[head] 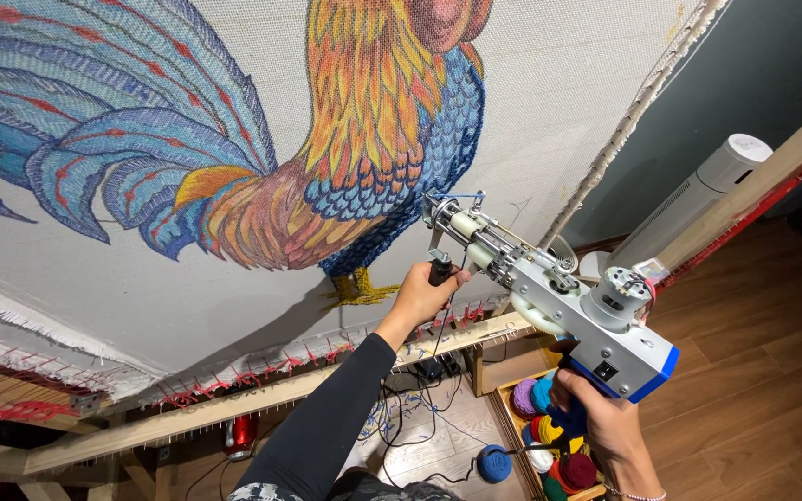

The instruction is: Using a tufting gun to create a rug with a rooster design.

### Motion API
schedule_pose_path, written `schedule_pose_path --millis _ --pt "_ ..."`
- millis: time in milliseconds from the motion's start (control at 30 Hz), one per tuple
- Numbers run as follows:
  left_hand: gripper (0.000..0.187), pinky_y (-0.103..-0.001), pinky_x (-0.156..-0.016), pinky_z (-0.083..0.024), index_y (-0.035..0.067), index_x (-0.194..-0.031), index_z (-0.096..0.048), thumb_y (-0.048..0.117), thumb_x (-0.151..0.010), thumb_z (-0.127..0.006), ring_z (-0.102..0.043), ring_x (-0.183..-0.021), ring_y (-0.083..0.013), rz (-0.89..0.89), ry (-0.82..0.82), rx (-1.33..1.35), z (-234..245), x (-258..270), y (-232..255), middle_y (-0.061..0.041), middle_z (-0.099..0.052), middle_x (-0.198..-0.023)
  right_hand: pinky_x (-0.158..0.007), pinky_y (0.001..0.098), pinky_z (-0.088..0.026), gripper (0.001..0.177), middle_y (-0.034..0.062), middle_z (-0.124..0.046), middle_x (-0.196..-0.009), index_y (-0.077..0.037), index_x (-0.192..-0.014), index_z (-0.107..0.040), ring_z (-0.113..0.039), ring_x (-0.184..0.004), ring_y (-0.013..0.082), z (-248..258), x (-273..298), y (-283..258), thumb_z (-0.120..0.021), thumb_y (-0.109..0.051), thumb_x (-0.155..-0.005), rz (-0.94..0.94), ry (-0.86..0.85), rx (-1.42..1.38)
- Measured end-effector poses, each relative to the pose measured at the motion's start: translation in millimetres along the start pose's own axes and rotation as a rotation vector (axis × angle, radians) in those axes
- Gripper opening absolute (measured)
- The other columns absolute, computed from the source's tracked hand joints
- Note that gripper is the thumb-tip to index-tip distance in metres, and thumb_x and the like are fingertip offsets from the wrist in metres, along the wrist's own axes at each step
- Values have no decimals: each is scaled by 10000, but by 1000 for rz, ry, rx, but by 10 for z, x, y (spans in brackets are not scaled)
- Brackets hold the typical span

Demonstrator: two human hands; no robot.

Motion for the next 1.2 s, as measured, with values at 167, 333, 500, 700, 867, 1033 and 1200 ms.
schedule_pose_path --millis 167,333,500,700,867,1033,1200 --pt "361 -263 -484 -435 8 -888 -721 367 -918 -757 -541 -513 -62 16 18 -22 29 17 -52 28 -585 -607 -500 347 -454 211 100 -563 -681 94 -1016 -616 -522 -536 189 143 -67 207 -674 16 -829 -9 -6 -8" --pt "360 -251 -492 -435 10 -884 -716 365 -927 -753 -532 -531 -44 -35 15 5 24 18 -52 43 -602 -638 -512 361 -472 169 109 -589 -716 95 -966 -588 -546 -552 199 136 -61 211 -679 36 -836 -17 10 -18" --pt "341 -252 -498 -427 -2 -961 -724 334 -913 -759 -519 -543 -44 -16 30 87 -14 8 -103 44 -630 -671 -493 333 -433 322 87 -574 -717 75 -1127 -650 -525 -553 180 -18 7 24 -666 22 -810 -12 35 48" --pt "313 -242 -586 -491 -19 -964 -719 292 -928 -731 -594 -662 -28 -93 35 103 89 90 -66 32 -760 -826 -497 359 -445 352 99 -525 -677 122 -1159 -583 -491 -526 190 42 69 198 -642 -5 -836 -60 -18 -101" --pt "289 -259 -581 -492 13 -935 -708 302 -929 -719 -627 -620 -50 0 27 -111 302 358 351 -18 -758 -742 -529 370 -453 430 68 -461 -624 79 -1237 -574 -467 -509 175 -115 166 201 -584 -69 -834 -212 -36 -276" --pt "308 -273 -556 -478 52 -925 -726 359 -918 -710 -609 -579 -74 51 -3 -263 431 444 520 -11 -733 -689 -543 355 -434 472 35 -443 -635 40 -1292 -525 -442 -508 147 -93 178 293 -544 -104 -843 -324 -102 -475" --pt "374 -317 -502 -460 39 -851 -724 409 -903 -707 -591 -501 -111 101 -25 -375 525 456 612 -1 -729 -667 -544 346 -435 440 30 -451 -651 16 -1296 -498 -445 -517 134 -187 236 294 -529 -119 -878 -356 -123 -603"
Point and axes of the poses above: each hand's wrist, its own x-axis away from the middle knuckle, its own z-axis out of the back of the hand, y = z × x, the point moved 1 cm from there along -x, towards the middle knuckle
